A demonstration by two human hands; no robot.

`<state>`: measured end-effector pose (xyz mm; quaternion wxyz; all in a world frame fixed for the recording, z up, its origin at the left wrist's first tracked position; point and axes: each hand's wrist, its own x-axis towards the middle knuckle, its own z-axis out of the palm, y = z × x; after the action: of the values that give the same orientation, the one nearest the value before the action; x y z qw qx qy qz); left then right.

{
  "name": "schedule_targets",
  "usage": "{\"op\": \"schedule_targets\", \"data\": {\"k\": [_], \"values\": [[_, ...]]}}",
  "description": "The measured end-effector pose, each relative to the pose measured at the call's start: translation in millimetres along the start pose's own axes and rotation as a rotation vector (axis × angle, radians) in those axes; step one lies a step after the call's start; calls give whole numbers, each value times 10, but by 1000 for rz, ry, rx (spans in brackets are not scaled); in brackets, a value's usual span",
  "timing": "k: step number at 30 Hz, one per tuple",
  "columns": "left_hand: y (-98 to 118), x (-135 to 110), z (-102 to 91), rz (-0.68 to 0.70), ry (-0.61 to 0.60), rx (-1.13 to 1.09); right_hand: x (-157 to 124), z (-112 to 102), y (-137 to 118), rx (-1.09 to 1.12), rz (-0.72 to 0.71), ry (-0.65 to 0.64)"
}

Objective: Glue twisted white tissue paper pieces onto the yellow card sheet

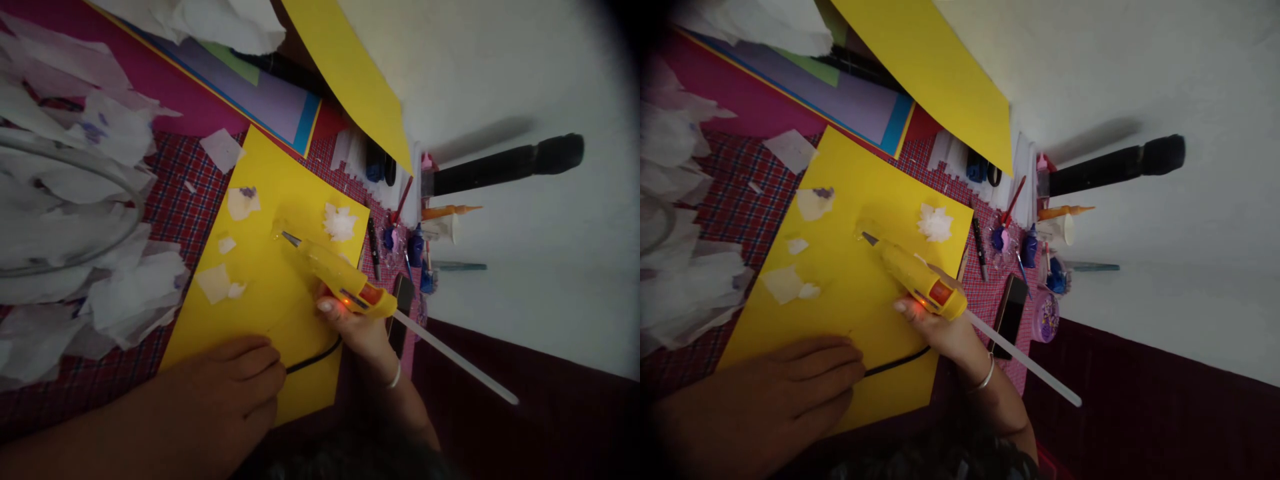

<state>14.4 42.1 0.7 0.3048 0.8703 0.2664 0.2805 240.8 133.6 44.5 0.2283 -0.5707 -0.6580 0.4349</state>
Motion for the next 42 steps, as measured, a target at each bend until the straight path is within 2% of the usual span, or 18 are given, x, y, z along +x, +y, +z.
{"op": "schedule_targets", "data": {"k": [2,7,14,18,24,29,32,36,42], "values": [[4,-10,2,-2,20,5,18,-17,33,42,-18,-48],[-2,-26,21,1,55,13,19,-32,44,55,-37,-53],[-7,-22,39,10,114,24,-78,27,-57,-106,19,91],[7,-21,24,6,76,18,-117,21,-39,-147,21,119],[13,6,-20,-2,44,22,-63,7,20,-46,-37,-26],[11,4,-4,-4,40,15,-50,19,30,10,-30,-9],[9,3,1,-9,33,-2,-51,18,-3,-34,-24,-16],[9,12,-10,-9,6,-14,-62,15,-23,-78,8,39],[7,18,-23,-1,82,4,-115,18,16,-99,46,75]]}}
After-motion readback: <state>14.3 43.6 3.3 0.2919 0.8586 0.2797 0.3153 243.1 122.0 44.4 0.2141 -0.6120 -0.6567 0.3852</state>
